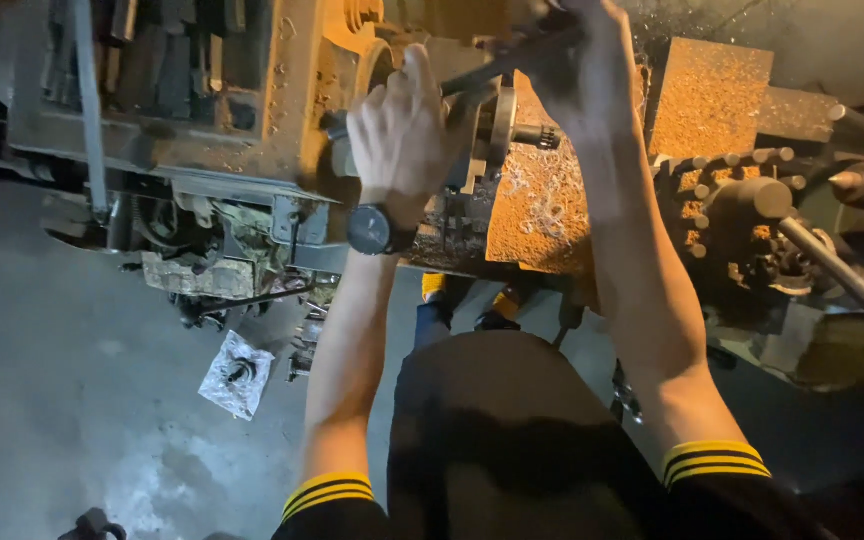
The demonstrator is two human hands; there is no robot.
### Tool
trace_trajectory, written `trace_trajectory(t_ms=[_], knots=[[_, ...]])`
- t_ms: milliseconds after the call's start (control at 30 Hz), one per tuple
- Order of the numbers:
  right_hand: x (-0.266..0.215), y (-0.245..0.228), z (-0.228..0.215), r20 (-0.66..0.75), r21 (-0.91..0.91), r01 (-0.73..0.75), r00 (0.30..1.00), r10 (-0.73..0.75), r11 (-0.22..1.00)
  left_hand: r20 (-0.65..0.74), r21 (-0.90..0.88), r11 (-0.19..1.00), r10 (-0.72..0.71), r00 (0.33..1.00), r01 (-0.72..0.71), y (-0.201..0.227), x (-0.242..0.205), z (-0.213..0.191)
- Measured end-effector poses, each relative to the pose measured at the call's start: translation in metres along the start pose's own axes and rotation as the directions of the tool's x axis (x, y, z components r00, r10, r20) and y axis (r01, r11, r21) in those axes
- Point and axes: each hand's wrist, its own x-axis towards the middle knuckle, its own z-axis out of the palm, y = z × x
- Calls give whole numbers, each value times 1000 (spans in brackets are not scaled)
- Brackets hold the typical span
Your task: The person operates a metal lathe, adjusting the controls and tool post while a cylindrical metal workpiece spins. They use a wrench to tighten components on the chuck and later use a caliper to measure the workpiece.
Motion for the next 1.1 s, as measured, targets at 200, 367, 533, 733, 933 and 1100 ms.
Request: trace_trajectory(t_ms=[200, 367, 533, 733, 933, 1100], knots=[[-135, 54, -71, -356, -141, 428, 820, -449, 893, -408, 17, 996, 92, 909, -93, -22, -103, 57], [-242, 125, -131, -421, -481, 143, 828, -371, 865, -456, -327, 917, 59, 888, -229, -59, -229, 184], [-273, 149, -160, -693, -470, -307, 709, -131, 827, -302, -660, 746, -155, 941, -89, -67, -233, 156], [-251, 144, -137, -673, -516, -363, 732, -105, 776, -745, -573, 680, -200, 636, -457, -77, -108, 90], [-201, 89, -62, -413, -775, -115, 836, -361, 621, -770, -446, 620, 104, 630, -646, -39, 46, 33], [-194, 58, -29, -429, -776, 4, 730, -532, 631, -653, -229, 746, 359, 667, -625, -40, 58, 59]])
